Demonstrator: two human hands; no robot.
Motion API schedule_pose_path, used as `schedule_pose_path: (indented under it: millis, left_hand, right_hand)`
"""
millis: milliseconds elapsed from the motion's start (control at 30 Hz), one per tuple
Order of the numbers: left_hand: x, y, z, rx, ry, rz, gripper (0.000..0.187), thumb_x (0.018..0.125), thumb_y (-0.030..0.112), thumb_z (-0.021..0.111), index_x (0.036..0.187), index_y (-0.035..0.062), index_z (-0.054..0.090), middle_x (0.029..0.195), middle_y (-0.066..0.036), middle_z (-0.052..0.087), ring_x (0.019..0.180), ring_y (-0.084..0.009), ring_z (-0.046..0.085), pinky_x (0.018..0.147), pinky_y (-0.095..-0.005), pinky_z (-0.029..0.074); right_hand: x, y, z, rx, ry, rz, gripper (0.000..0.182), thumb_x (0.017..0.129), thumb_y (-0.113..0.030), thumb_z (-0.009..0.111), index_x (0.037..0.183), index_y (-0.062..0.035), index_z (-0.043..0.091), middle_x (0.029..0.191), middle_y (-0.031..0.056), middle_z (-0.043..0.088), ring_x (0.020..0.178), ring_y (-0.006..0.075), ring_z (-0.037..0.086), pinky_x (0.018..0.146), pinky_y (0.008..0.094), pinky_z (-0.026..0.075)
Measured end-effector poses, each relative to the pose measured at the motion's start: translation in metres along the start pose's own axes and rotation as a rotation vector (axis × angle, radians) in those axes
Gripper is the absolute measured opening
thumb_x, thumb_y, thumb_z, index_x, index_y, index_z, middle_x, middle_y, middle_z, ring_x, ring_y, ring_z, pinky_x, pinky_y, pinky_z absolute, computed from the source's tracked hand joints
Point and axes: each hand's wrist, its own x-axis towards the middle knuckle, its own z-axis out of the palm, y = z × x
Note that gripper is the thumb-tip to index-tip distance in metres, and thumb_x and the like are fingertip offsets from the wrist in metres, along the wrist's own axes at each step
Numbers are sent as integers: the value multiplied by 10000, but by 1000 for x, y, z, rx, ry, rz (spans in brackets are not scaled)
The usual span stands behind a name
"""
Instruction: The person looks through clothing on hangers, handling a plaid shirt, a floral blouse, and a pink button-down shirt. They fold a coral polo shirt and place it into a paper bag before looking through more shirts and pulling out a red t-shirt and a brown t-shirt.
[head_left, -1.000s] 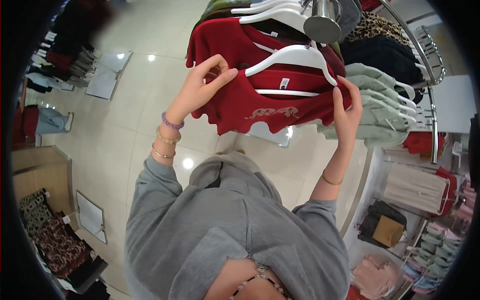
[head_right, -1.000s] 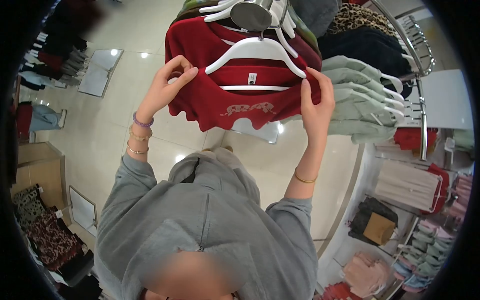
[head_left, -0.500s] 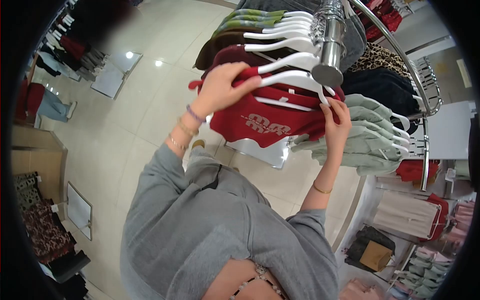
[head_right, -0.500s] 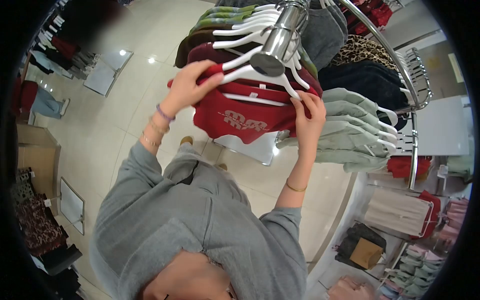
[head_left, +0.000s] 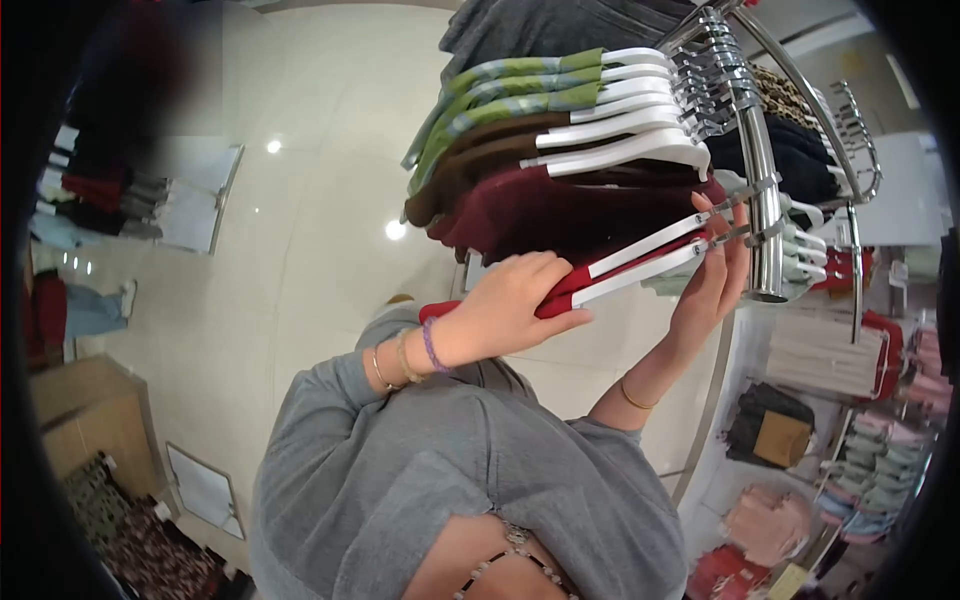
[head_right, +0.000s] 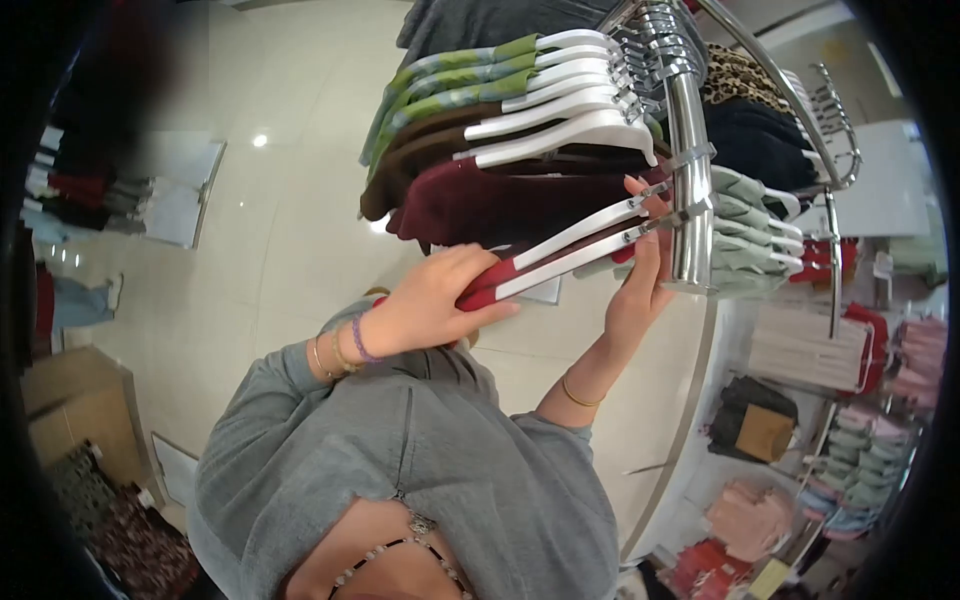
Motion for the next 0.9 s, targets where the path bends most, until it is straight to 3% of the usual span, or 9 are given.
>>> schedule_pose_path:
  millis: [67, 133, 233, 333, 367, 500, 667, 800, 900]
  left_hand:
    - [29, -23, -37, 56, -55, 198, 353, 797, 310, 718, 1012, 63, 587, 970, -114, 577, 916, -306, 549, 820, -411, 431]
    - [59, -52, -64, 247, 197, 237, 371, 805, 267, 712, 1096, 64, 603, 1086, -114, 553, 1025, -309, 496, 918, -405, 386]
    - [84, -88, -72, 258, 109, 154, 390, 844, 262, 670, 1171, 64, 590, 1071, -137, 527, 1006, -318, 483, 900, -401, 395]
    - [84, -82, -67, 224, 27, 260, 363, 833, 209, 669, 1166, 86, 597, 983, -103, 528, 941, -289, 492, 850, -406, 387]
    - [78, -77, -61, 223, 15, 272, 353, 830, 194, 668, 1161, 91, 602, 968, -89, 530, 931, -274, 493, 854, -403, 374]
    - [56, -63, -41, 178, 36, 288, 367, 828, 142, 656, 1180, 60, 592, 944, -74, 524, 936, -247, 498, 901, -422, 341]
    - [53, -52, -36, 85, -48, 278, 312, 855, 161, 622, 1121, 3, 577, 979, -103, 503, 1024, -276, 490, 1078, -530, 252]
    - [99, -89, -50, -74, 7, 276, 244, 854, 158, 649, 1069, 57, 593, 1037, -128, 525, 969, -332, 457, 878, -435, 369]
    - [127, -103, -56, 10, 101, 238, 485, 785, 203, 728, 1215, 70, 546, 1081, -129, 526, 988, -337, 448, 880, -418, 385]
  right_hand:
    - [-2, 1, 13, -47, 73, 27, 464, 983, -157, 348, 1386, 73, 369, 1287, 250, 535, 1206, 268, 517, 1080, 388, 327]
    - [-5, 8, 24, -34, 137, 32, 480, 987, -189, 335, 1385, 78, 356, 1298, 262, 522, 1218, 279, 504, 1078, 396, 324]
    - [-12, 13, 37, 3, 215, -8, 516, 999, -284, 324, 1340, 98, 390, 1286, 214, 544, 1208, 266, 494, 1074, 383, 308]
    - [-17, 6, 53, -154, 290, -8, 482, 997, -255, 366, 1335, 86, 407, 1283, 203, 548, 1209, 260, 495, 1069, 382, 315]
    - [-17, -2, 61, -275, 319, -27, 437, 966, -169, 480, 1324, 74, 422, 1274, 188, 554, 1201, 243, 493, 1053, 371, 331]
    - [-17, -13, 76, -323, 435, 90, 474, 885, -50, 613, 1311, 54, 433, 1259, 162, 562, 1203, 203, 475, 1018, 340, 352]
    - [-19, -17, 72, -240, 423, 100, 456, 901, -65, 582, 1316, 45, 430, 1257, 157, 566, 1204, 201, 480, 1037, 340, 342]
    - [-16, -11, 73, -225, 444, 92, 430, 890, -45, 589, 1287, 52, 457, 1254, 165, 565, 1187, 205, 501, 1029, 339, 356]
    - [-14, -8, 73, -256, 445, 76, 414, 884, -37, 600, 1264, 61, 470, 1241, 167, 571, 1181, 205, 507, 1013, 335, 371]
